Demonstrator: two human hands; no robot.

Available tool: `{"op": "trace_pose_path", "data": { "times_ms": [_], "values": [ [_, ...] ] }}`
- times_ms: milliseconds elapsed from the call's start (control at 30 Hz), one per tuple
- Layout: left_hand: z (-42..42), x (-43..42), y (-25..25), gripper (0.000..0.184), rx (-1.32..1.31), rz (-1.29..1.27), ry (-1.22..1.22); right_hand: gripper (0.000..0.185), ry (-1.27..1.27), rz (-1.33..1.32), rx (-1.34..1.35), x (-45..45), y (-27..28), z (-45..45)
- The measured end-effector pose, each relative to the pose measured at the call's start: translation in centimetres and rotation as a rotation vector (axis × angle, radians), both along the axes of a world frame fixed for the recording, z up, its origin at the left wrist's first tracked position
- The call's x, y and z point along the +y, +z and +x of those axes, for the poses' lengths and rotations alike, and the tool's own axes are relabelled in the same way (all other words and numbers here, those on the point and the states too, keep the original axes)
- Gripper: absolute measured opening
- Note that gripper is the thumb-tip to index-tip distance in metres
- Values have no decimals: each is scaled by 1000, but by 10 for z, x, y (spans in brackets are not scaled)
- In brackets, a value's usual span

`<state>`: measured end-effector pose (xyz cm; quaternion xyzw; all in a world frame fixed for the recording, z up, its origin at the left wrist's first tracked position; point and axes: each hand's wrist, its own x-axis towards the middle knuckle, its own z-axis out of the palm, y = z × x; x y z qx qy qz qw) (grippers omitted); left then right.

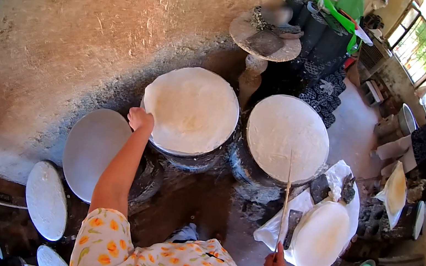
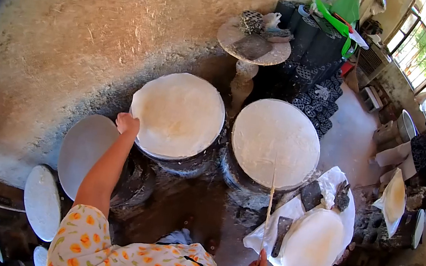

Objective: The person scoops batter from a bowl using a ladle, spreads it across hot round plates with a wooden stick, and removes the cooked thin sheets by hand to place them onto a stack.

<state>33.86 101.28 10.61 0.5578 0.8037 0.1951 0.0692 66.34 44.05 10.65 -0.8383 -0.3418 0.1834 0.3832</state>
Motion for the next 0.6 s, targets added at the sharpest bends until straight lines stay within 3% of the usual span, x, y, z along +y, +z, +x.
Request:
{"op": "trace_pose_path", "data": {
  "times_ms": [100, 333, 467, 600],
  "values": [
    [0, 11, 9, 18, -50, 142, -158, 55, 12, 7, -54, 4, 5, -2],
    [84, -39, 159, 4, -197, 704, -727, 58, -68, -25, 12, -19, -4, 7],
    [160, -97, 235, 2, -298, 784, -958, 58, -124, -49, 24, -44, 0, 8],
    [236, -168, 274, 5, -260, 826, -1279, 58, -214, -37, 25, -81, -3, 12]
  ]
}}
